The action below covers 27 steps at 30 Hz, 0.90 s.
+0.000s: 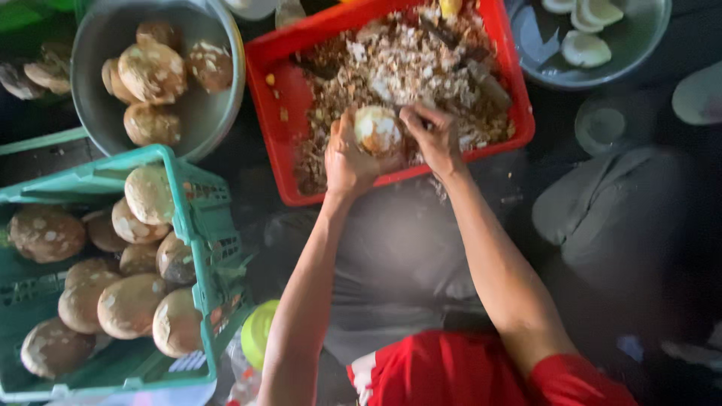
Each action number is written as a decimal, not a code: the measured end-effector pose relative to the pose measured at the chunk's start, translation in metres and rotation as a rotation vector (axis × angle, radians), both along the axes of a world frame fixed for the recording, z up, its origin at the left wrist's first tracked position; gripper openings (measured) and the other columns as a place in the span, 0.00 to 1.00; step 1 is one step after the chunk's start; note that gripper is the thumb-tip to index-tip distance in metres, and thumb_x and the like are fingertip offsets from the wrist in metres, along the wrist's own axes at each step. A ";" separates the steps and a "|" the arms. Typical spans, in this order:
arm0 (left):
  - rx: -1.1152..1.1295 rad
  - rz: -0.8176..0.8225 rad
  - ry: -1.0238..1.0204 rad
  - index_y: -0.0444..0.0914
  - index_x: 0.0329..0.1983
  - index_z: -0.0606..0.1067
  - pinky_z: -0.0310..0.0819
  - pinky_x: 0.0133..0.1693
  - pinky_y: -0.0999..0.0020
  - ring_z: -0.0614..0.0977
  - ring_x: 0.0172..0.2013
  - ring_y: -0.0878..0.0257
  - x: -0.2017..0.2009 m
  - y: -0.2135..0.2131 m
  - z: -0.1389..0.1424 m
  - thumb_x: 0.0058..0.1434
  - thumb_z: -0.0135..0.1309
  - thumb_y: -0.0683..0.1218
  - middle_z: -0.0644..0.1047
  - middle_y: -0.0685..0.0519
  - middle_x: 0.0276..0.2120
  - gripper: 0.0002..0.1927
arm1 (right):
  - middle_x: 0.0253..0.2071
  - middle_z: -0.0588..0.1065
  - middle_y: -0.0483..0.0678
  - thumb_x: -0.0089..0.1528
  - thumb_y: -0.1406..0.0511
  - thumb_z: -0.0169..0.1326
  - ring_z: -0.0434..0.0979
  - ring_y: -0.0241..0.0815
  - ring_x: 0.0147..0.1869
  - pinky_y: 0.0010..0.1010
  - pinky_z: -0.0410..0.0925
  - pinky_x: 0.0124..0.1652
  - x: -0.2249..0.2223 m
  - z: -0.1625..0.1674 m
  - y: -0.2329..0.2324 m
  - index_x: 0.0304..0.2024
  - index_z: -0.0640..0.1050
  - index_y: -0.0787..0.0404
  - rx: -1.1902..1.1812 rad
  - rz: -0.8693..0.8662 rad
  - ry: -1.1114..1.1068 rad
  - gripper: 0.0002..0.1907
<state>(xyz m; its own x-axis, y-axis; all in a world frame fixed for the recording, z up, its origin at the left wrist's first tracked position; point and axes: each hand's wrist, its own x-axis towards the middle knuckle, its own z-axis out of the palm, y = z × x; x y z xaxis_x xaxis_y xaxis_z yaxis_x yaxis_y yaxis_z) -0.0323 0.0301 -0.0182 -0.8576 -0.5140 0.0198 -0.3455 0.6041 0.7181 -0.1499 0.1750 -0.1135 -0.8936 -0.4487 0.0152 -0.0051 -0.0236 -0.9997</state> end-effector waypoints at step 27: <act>0.677 0.066 0.530 0.35 0.70 0.69 0.75 0.60 0.61 0.78 0.57 0.52 0.004 0.002 -0.061 0.63 0.66 0.54 0.73 0.44 0.58 0.36 | 0.38 0.79 0.49 0.68 0.55 0.59 0.79 0.48 0.43 0.35 0.73 0.40 0.023 0.098 -0.012 0.43 0.85 0.53 0.286 0.300 1.118 0.11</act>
